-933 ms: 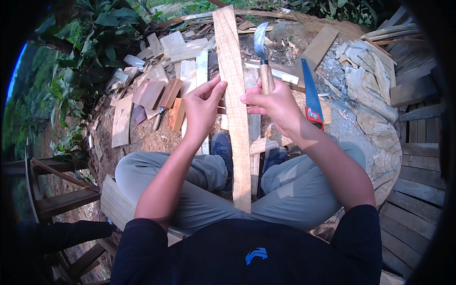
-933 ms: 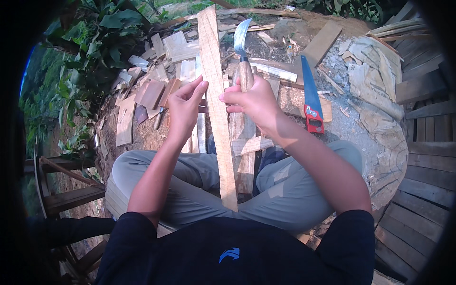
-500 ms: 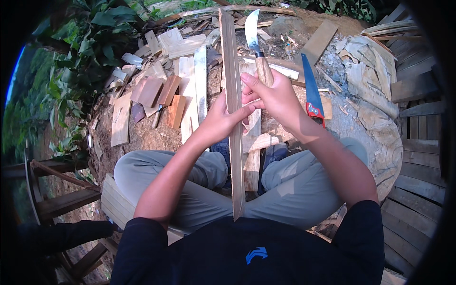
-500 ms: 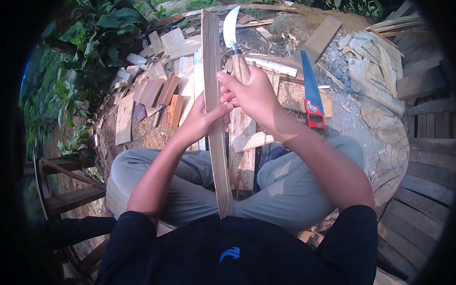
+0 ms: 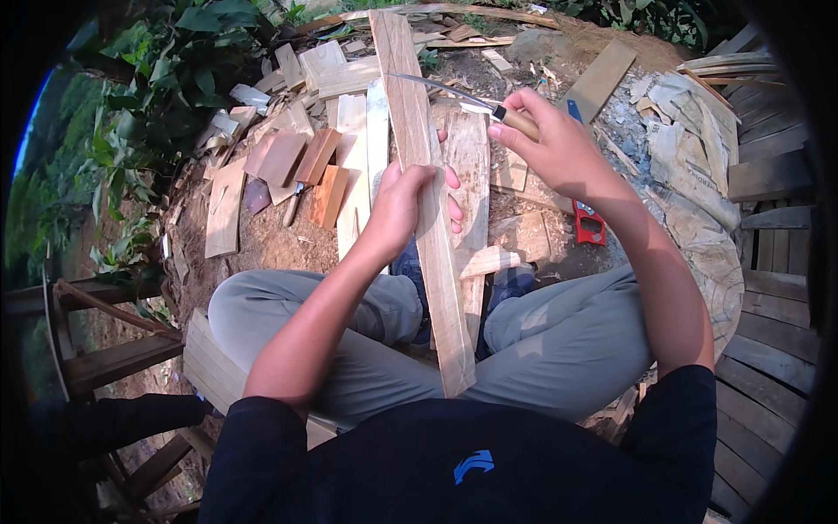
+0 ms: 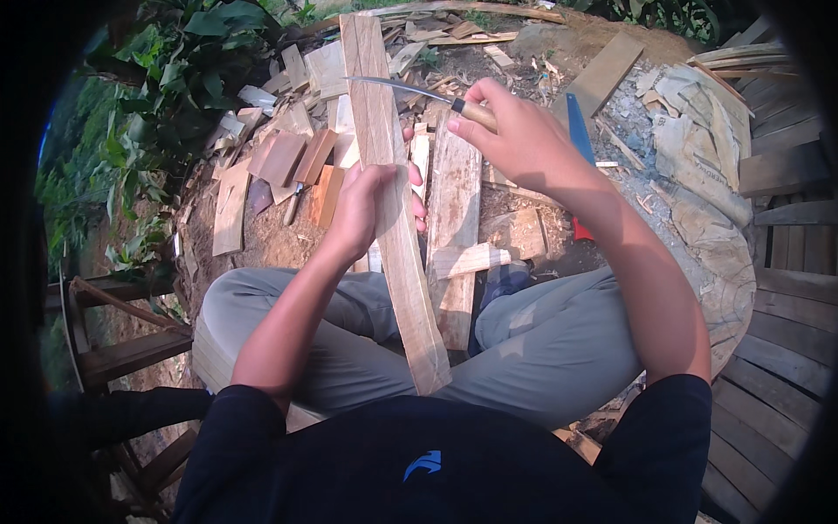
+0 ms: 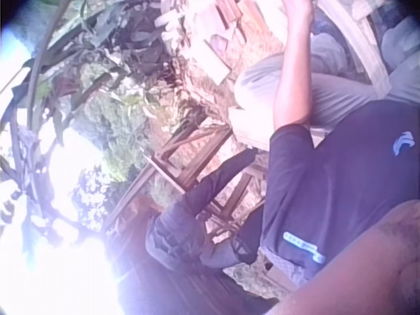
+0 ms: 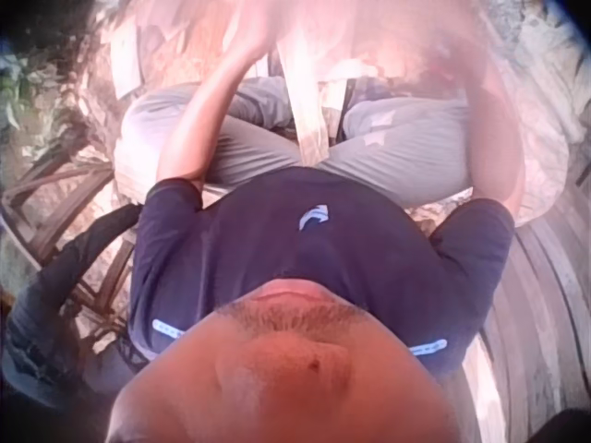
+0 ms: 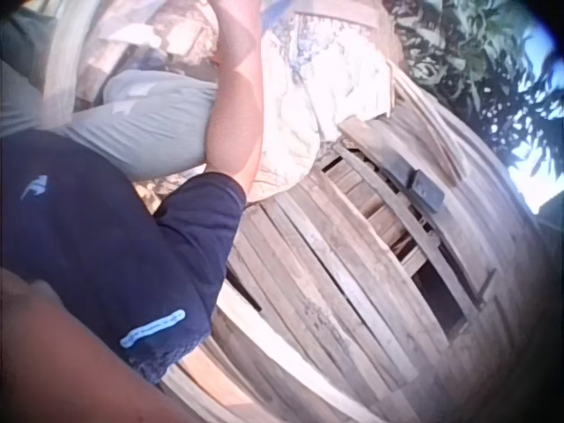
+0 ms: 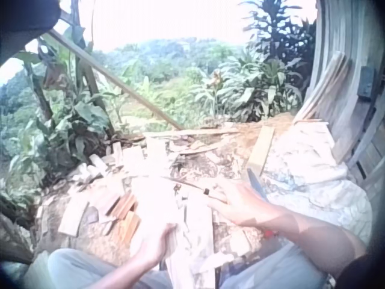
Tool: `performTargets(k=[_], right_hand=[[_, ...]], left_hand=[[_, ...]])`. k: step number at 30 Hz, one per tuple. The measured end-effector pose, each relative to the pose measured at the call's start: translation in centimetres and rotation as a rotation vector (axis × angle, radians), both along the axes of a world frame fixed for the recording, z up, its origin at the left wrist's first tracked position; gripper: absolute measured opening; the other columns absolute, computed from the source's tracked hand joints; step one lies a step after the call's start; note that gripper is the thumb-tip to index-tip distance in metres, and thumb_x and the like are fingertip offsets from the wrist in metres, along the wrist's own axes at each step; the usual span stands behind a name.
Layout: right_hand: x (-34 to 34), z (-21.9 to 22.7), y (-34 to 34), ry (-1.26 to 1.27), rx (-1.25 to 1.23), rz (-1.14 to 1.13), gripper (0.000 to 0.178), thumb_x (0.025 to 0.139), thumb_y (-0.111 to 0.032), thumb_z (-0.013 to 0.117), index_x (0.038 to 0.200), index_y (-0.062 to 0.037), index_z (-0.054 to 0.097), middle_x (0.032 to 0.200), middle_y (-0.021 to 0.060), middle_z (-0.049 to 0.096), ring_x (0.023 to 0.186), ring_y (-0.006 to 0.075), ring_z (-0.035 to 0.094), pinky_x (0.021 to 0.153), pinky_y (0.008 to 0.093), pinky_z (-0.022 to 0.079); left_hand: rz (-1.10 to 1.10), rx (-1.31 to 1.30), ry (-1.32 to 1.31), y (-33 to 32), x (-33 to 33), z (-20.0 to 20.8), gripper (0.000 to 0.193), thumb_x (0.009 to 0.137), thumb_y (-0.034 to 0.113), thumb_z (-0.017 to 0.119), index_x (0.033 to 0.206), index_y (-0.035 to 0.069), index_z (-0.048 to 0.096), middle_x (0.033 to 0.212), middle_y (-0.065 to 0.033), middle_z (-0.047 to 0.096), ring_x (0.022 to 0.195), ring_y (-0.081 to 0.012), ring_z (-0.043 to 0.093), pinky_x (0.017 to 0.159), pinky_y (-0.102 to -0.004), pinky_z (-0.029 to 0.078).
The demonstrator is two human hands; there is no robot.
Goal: The person sits cross-legged on the ground and uses a curved knife to shave thin strips from a long piece of wood. They hold the wood with their left hand and repeatedly pull the knife along its length to remove the outer layer, occasionally rotating the wood to work on different sides.
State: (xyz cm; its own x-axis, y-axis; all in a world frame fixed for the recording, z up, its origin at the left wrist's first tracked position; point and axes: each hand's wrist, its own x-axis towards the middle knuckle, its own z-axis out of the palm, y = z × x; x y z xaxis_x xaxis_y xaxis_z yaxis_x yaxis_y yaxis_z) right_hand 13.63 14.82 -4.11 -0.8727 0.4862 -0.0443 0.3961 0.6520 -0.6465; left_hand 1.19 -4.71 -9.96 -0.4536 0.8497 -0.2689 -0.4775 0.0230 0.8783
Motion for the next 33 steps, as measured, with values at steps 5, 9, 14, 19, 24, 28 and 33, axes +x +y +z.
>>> performTargets(k=[5, 9, 14, 19, 24, 28, 33], right_hand=[[0.1, 0.3, -1.5, -0.013, 0.069, 0.075, 0.048, 0.099, -0.049, 0.057, 0.111, -0.0041, 0.067, 0.101, 0.0171, 0.068, 0.096, 0.0383, 0.065, 0.085, 0.0422, 0.048], [0.4, 0.4, -1.4, -0.054, 0.178, 0.138, 0.045, 0.1, -0.047, 0.055, 0.11, -0.0051, 0.068, 0.099, 0.0186, 0.068, 0.095, 0.0391, 0.065, 0.083, 0.0434, 0.049], [0.5, 0.2, -1.2, -0.084, 0.322, 0.143, 0.045, 0.102, -0.047, 0.052, 0.103, -0.0062, 0.069, 0.088, 0.0175, 0.069, 0.087, 0.0393, 0.066, 0.077, 0.0483, 0.05], [0.4, -1.6, -1.0, -0.082, 0.475, 0.147, 0.047, 0.103, -0.049, 0.048, 0.098, -0.0071, 0.069, 0.076, 0.0153, 0.07, 0.078, 0.0365, 0.069, 0.071, 0.0478, 0.053], [-0.8, -5.3, -0.1, 0.194, 0.658, 0.163, 0.036, 0.102, -0.042, 0.055, 0.089, -0.0087, 0.061, 0.078, 0.0105, 0.067, 0.072, 0.033, 0.067, 0.06, 0.0425, 0.051], [-2.3, -6.3, 0.2, 0.256, 0.791, 0.114, 0.036, 0.102, -0.042, 0.056, 0.087, -0.0086, 0.059, 0.074, 0.0094, 0.066, 0.065, 0.0304, 0.067, 0.051, 0.0401, 0.051], [-2.7, -7.1, 0.0, 0.315, 0.863, 0.077, 0.036, 0.1, -0.041, 0.059, 0.085, -0.0087, 0.058, 0.068, 0.0092, 0.064, 0.057, 0.0269, 0.067, 0.044, 0.0373, 0.05]], left_hand=[[-0.026, -0.043, 0.087, 0.0, 0.7, 0.1, 0.044, 0.109, 0.025, 0.04, 0.138, -0.006, 0.049, 0.102, -0.0178, 0.07, 0.073, -0.024, 0.071, 0.062, -0.0356, 0.061], [-0.08, -0.044, 0.065, 0.1, 1.1, -0.6, 0.042, 0.11, 0.026, 0.042, 0.136, -0.006, 0.05, 0.103, -0.0176, 0.071, 0.075, -0.0221, 0.071, 0.064, -0.0332, 0.061], [-0.088, -0.075, 0.093, -0.1, 1.9, -1.5, 0.043, 0.109, 0.022, 0.044, 0.139, -0.009, 0.045, 0.128, -0.0175, 0.059, 0.103, -0.0237, 0.068, 0.07, -0.0387, 0.066], [-0.079, -0.138, 0.061, 0.0, 2.6, -1.8, 0.041, 0.108, 0.019, 0.044, 0.137, -0.009, 0.045, 0.129, -0.0178, 0.059, 0.103, -0.0252, 0.068, 0.07, -0.0391, 0.065], [-0.113, -0.209, 0.071, 0.0, 1.6, -0.9, 0.041, 0.107, 0.022, 0.041, 0.134, -0.008, 0.05, 0.113, -0.0199, 0.069, 0.078, -0.0274, 0.073, 0.067, -0.0376, 0.062], [-0.059, -0.203, 0.07, 0.4, 1.2, -0.9, 0.041, 0.106, 0.023, 0.04, 0.132, -0.007, 0.051, 0.107, -0.0206, 0.071, 0.069, -0.0277, 0.072, 0.066, -0.0374, 0.06], [-0.055, -0.201, 0.089, 0.6, 0.6, -0.9, 0.042, 0.106, 0.023, 0.04, 0.131, -0.008, 0.052, 0.108, -0.0213, 0.071, 0.07, -0.0283, 0.072, 0.066, -0.0377, 0.06]])
